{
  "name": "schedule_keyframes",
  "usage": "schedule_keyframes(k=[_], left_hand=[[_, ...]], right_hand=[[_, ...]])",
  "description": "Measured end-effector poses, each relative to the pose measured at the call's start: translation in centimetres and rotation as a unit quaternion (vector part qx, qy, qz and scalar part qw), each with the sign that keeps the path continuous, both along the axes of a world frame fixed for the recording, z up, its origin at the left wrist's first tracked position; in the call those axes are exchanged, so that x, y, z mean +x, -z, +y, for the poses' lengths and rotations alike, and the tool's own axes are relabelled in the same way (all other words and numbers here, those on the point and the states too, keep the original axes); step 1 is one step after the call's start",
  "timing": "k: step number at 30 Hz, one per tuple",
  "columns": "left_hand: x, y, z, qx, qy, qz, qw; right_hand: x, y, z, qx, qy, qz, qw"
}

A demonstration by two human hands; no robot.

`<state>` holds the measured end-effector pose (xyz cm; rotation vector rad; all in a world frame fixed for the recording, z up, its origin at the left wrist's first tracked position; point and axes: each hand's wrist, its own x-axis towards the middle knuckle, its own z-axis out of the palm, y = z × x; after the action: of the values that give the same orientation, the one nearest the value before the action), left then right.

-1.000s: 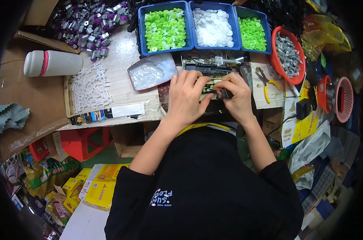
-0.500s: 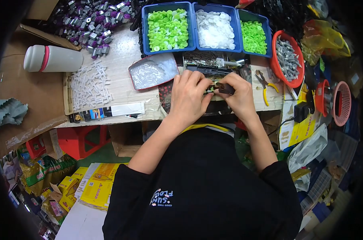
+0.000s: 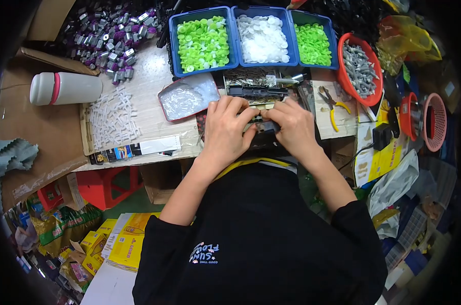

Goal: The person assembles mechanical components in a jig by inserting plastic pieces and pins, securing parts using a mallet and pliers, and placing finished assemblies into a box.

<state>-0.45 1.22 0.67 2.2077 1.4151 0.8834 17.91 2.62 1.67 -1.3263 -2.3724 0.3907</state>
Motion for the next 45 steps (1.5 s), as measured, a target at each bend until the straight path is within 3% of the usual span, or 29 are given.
schedule_keyframes(k=[2,4,5,7,10,19,21,25,29,34,41,45], left_hand=[[-0.2,-0.3,0.0,0.007,0.014,0.025,1.000],[-0.3,-0.7,0.1,0.008,0.022,0.024,0.999],[-0.4,-0.9,0.3,0.009,0.023,0.022,0.999],[-0.9,-0.3,0.3,0.018,0.000,0.015,1.000],[-1.0,-0.2,0.5,0.039,-0.031,-0.001,0.999],[-0.5,-0.4,0.5,0.034,-0.036,-0.017,0.999],[-0.8,-0.2,0.1,0.037,-0.041,-0.022,0.998],[-1.0,-0.3,-0.6,0.042,-0.034,-0.031,0.998],[-0.4,0.2,-0.7,0.041,-0.014,-0.026,0.999],[0.1,0.2,-0.6,0.056,-0.005,-0.018,0.998],[0.7,0.8,-0.3,0.081,0.012,0.002,0.997],[0.8,0.6,-0.1,0.086,0.019,0.012,0.996]], right_hand=[[0.2,-0.1,-0.1,0.008,0.012,-0.017,1.000],[1.1,-0.2,1.0,-0.033,-0.031,0.075,0.996],[2.0,-0.1,1.6,-0.120,-0.008,0.169,0.978],[4.0,-0.2,3.2,-0.015,0.075,0.213,0.974],[5.0,-0.1,5.0,-0.028,0.159,0.168,0.973],[4.3,2.4,5.8,-0.053,0.091,0.164,0.981],[4.7,1.1,5.0,-0.119,0.121,0.244,0.955],[5.6,-0.3,1.6,-0.318,0.104,0.270,0.903],[5.9,0.9,0.7,-0.320,0.137,0.288,0.892],[4.8,0.7,1.2,-0.320,0.130,0.209,0.915],[4.3,0.6,1.5,-0.294,0.122,0.197,0.927],[4.3,1.0,1.4,-0.354,0.140,0.211,0.900]])
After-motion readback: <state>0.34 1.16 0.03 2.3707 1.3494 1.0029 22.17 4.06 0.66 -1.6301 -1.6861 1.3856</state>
